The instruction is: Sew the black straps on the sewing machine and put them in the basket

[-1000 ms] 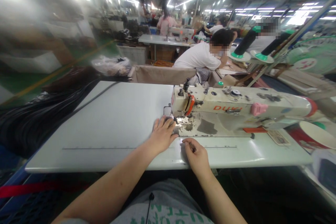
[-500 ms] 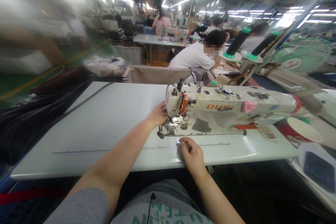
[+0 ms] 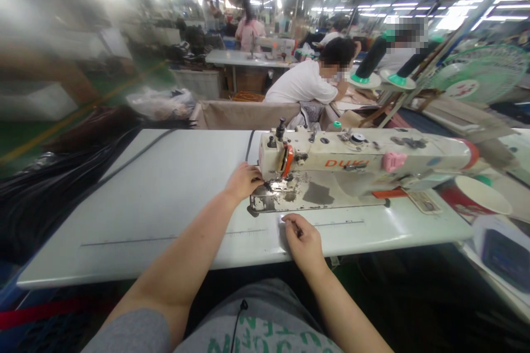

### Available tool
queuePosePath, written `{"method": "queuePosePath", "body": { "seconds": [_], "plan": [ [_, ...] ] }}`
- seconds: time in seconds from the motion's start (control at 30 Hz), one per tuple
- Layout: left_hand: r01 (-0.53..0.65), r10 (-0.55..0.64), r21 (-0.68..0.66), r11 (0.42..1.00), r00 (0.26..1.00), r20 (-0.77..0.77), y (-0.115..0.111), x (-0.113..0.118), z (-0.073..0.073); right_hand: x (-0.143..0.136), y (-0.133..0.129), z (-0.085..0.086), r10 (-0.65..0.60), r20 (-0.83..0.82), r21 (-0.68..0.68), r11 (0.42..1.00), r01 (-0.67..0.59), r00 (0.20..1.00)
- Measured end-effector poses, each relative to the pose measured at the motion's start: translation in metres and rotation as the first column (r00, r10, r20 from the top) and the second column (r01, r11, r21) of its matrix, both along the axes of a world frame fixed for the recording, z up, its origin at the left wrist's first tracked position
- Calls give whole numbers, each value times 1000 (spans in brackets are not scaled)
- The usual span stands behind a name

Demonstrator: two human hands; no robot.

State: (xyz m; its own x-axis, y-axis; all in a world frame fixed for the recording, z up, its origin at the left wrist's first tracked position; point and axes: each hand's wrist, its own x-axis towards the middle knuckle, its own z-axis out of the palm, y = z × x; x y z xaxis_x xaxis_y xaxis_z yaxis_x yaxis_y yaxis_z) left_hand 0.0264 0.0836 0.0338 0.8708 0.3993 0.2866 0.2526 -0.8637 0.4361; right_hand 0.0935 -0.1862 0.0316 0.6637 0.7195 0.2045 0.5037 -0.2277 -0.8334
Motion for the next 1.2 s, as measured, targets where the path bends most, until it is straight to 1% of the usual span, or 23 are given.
{"method": "queuePosePath", "body": {
  "seconds": [0.1, 0.27, 0.57, 0.67, 0.77, 0.87, 0.97, 1.2],
  "plan": [
    [-59, 59, -29, 998, 998, -1, -9, -7, 1, 0, 0, 0, 8, 4, 9, 1000, -8, 1000],
    [-126, 127, -107, 986, 992, -2, -28, -17, -6, 2, 0, -2, 12, 6, 7, 1000, -12, 1000],
    [-204, 205, -190, 960, 979, -16, -39, -17, -6, 1, 1, -2, 18, 17, 16, 1000, -18, 1000],
    [-244, 240, -200, 949, 970, -41, -52, -17, -7, 1, 0, -4, 28, 19, 26, 999, -29, 999],
    [-293, 282, -238, 926, 956, -81, -69, -17, -6, 1, 1, -5, 32, 26, 29, 999, -33, 999],
    [-349, 327, -280, 894, 937, -126, -87, -15, -2, 1, 1, -5, 23, 25, 29, 999, -24, 999],
    [-381, 345, -286, 879, 923, -170, -101, -14, 5, 1, 1, -5, 26, 25, 28, 999, -27, 999],
    [-377, 302, -212, 901, 899, -317, -118, -12, 22, 0, 0, -3, 36, 22, 48, 998, -37, 999]
  ]
}}
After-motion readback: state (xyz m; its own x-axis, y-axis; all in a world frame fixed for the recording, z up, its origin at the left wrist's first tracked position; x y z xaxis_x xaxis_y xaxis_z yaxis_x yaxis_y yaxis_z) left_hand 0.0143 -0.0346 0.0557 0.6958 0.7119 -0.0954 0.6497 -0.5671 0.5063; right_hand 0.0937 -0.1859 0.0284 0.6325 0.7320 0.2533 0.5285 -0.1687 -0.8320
